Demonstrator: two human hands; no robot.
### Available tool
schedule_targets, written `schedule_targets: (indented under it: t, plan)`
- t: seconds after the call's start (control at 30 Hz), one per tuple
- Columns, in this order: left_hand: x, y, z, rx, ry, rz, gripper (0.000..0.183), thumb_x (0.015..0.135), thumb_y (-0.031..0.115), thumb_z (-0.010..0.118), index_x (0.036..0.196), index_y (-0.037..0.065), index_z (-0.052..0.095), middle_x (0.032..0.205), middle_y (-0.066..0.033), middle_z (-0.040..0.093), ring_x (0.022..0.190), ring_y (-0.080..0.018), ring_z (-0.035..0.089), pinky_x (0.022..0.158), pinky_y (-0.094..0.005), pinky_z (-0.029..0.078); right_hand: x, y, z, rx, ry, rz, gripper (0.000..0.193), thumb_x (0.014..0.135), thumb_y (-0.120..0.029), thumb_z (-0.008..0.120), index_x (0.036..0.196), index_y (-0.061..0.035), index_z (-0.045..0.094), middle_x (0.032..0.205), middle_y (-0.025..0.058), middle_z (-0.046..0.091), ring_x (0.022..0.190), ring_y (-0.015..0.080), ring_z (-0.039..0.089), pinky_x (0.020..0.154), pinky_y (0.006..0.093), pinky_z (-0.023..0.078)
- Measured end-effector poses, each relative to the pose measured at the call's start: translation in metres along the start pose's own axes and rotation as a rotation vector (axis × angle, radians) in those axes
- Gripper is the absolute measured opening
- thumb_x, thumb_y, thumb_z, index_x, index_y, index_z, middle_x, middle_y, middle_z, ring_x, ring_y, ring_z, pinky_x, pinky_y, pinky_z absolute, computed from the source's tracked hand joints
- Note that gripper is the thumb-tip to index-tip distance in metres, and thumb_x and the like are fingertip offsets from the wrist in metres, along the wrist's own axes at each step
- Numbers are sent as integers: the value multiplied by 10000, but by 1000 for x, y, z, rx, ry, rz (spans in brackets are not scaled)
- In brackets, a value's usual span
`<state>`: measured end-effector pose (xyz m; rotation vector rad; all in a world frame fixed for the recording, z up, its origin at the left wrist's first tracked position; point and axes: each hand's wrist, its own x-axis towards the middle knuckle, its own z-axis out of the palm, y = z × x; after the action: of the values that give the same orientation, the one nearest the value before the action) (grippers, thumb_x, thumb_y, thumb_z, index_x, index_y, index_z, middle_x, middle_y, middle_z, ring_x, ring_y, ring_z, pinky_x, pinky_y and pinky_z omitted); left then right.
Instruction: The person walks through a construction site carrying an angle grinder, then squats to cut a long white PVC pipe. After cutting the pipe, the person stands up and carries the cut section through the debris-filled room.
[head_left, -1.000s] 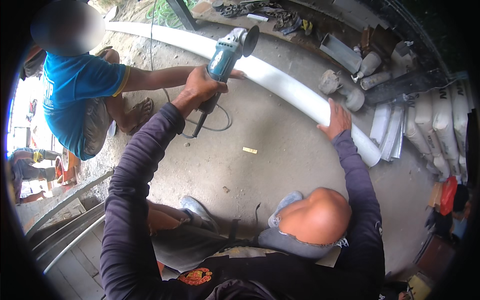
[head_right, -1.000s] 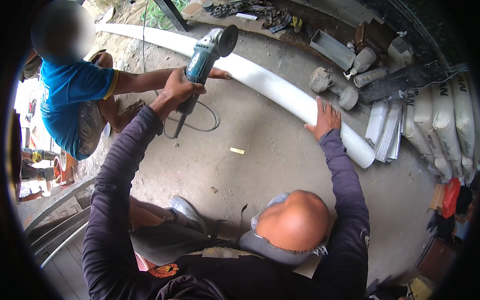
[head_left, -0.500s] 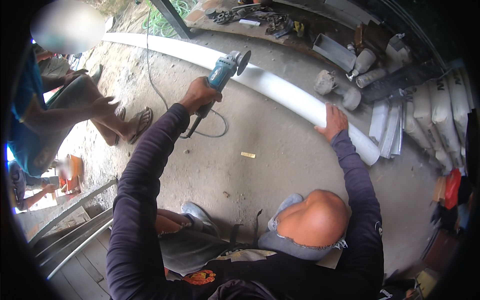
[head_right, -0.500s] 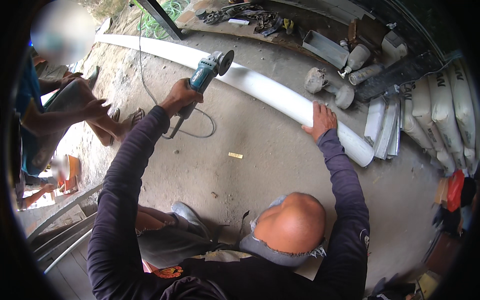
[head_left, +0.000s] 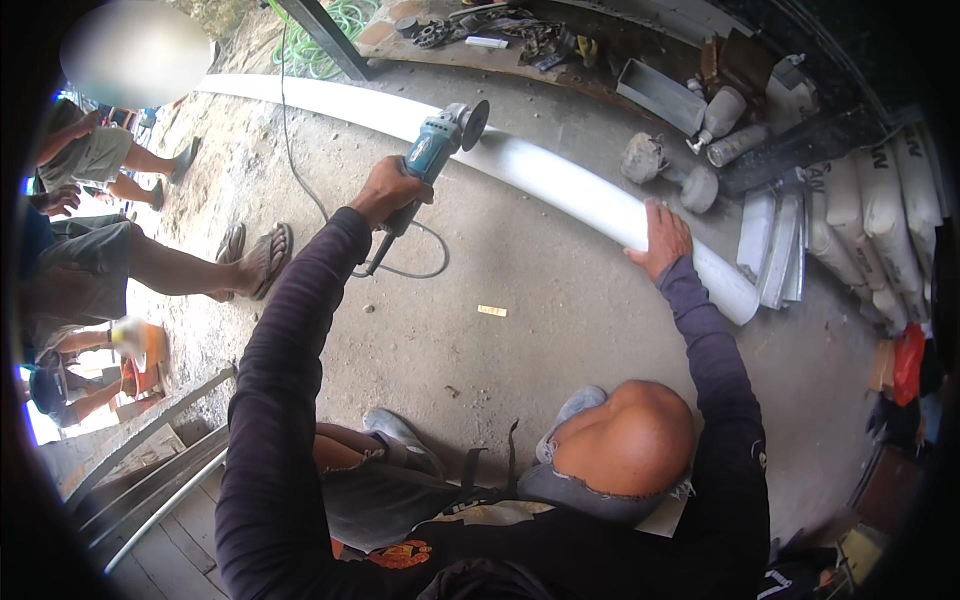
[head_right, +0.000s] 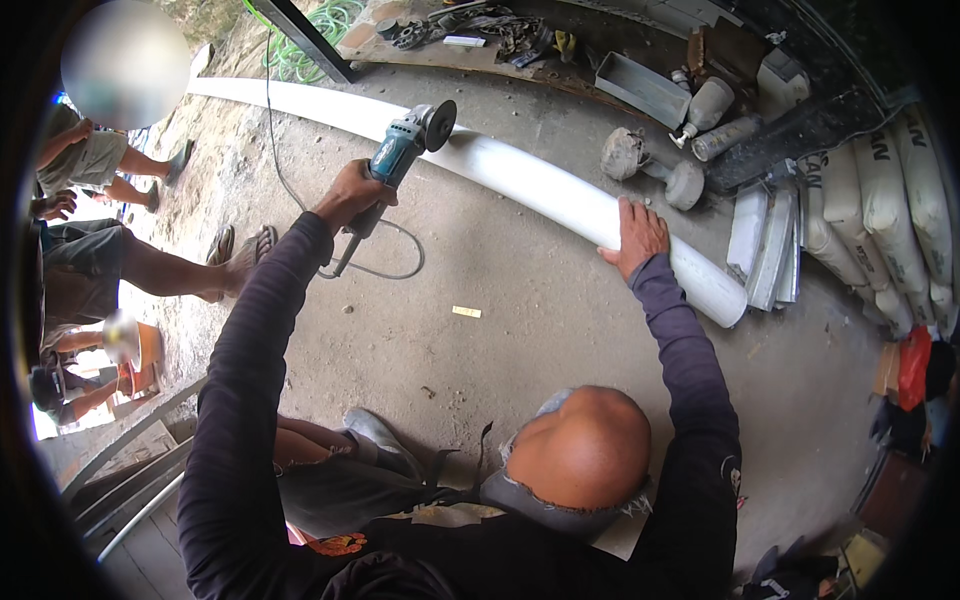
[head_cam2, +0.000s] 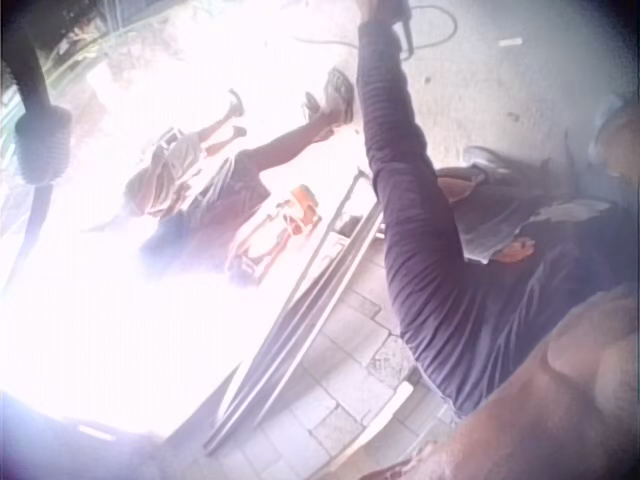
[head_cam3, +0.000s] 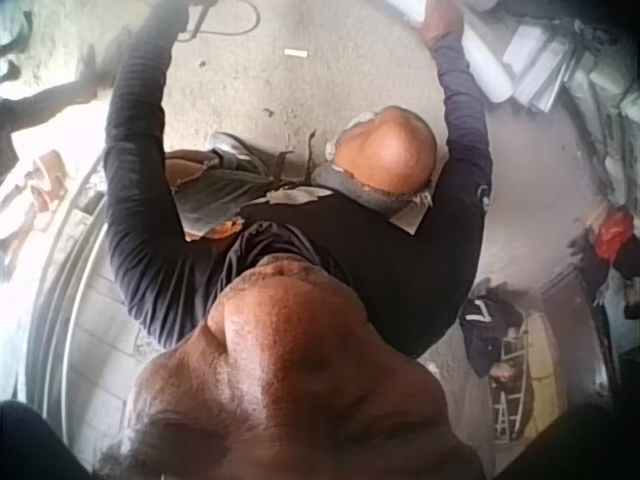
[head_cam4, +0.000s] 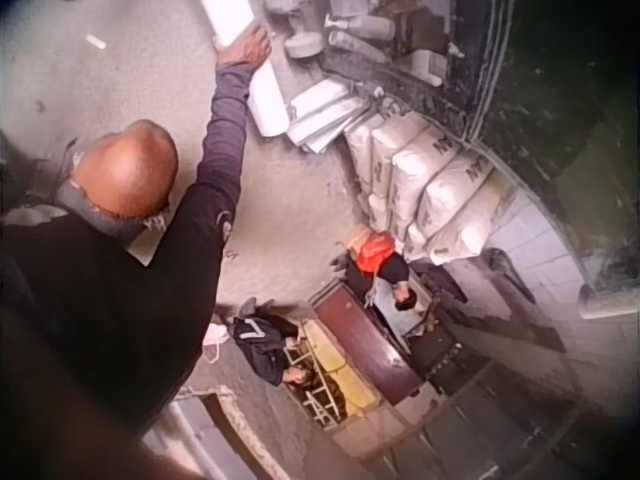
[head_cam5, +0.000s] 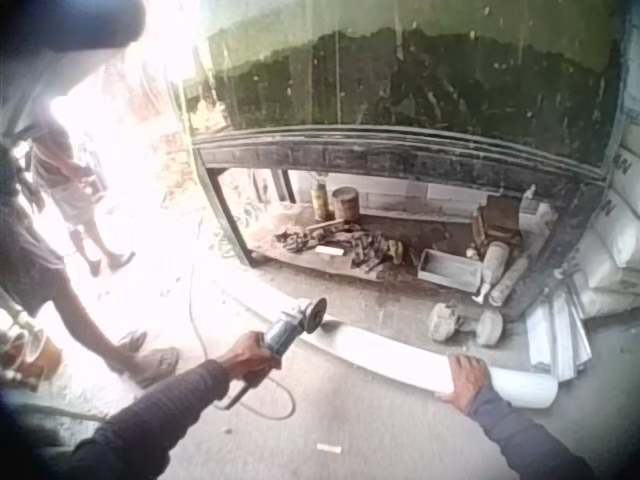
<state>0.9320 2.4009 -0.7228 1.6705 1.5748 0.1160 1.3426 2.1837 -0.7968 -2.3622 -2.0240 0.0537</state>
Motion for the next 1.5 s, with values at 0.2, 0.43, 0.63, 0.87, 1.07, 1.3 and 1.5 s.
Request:
schedule_targets:
  t: [0.2, 0.43, 0.63, 0.87, 1.07, 1.3, 1.5]
  plan:
    - [0, 7, -4, 21, -4, 22, 533, 612, 183, 821, 1061, -40, 640, 893, -145, 681, 764, -244, 665, 713, -365, 555, 0, 0, 1, 1, 11, -3, 934, 642, -341, 895, 1390, -36, 427, 1229, 173, 562, 1135, 339, 564, 1015, 439, 426]
    - [4, 7, -7, 76, 11, 51, 476, 591, 190, 816, 980, -57, 695, 893, -182, 711, 779, -275, 695, 724, -362, 562, 1, 2, 3, 12, 0, -5, 946, 643, -347, 899, 1399, -39, 421, 1255, 183, 554, 1151, 337, 559, 1030, 443, 421]
    - [9, 4, -9, 86, -4, 56, 455, 596, 186, 812, 966, -55, 701, 879, -175, 710, 760, -269, 694, 708, -357, 561, 3, 0, 2, 1, -25, 3, 978, 641, -349, 901, 1421, -25, 408, 1291, 194, 540, 1174, 341, 550, 1058, 438, 411]
    - [12, 13, -10, 122, -6, 48, 429, 604, 183, 807, 948, -51, 708, 867, -168, 709, 742, -263, 692, 693, -355, 558, 4, 2, 2, 13, -29, -8, 962, 645, -344, 897, 1412, -21, 416, 1281, 196, 544, 1162, 348, 555, 1042, 448, 421]
    - [16, 18, -10, 143, -33, 62, 467, 584, 221, 807, 948, -42, 679, 862, -143, 688, 735, -250, 662, 688, -358, 543, 2, 4, 1, 30, -15, -13, 953, 635, -339, 900, 1398, -21, 426, 1251, 186, 554, 1146, 341, 563, 1030, 446, 428]
    - [28, 12, -8, 137, -39, 55, 452, 582, 220, 807, 933, -37, 685, 855, -140, 687, 728, -244, 659, 686, -355, 539, 5, 1, -3, 28, -31, -16, 951, 633, -345, 899, 1393, -17, 430, 1236, 184, 562, 1137, 340, 569, 1023, 437, 436]
    - [26, 16, -6, 121, -46, 42, 459, 580, 217, 809, 938, -43, 688, 852, -142, 686, 733, -246, 662, 692, -354, 542, 8, 5, -2, 51, -48, -26, 950, 633, -355, 894, 1389, -6, 437, 1234, 189, 565, 1141, 344, 570, 1017, 438, 440]
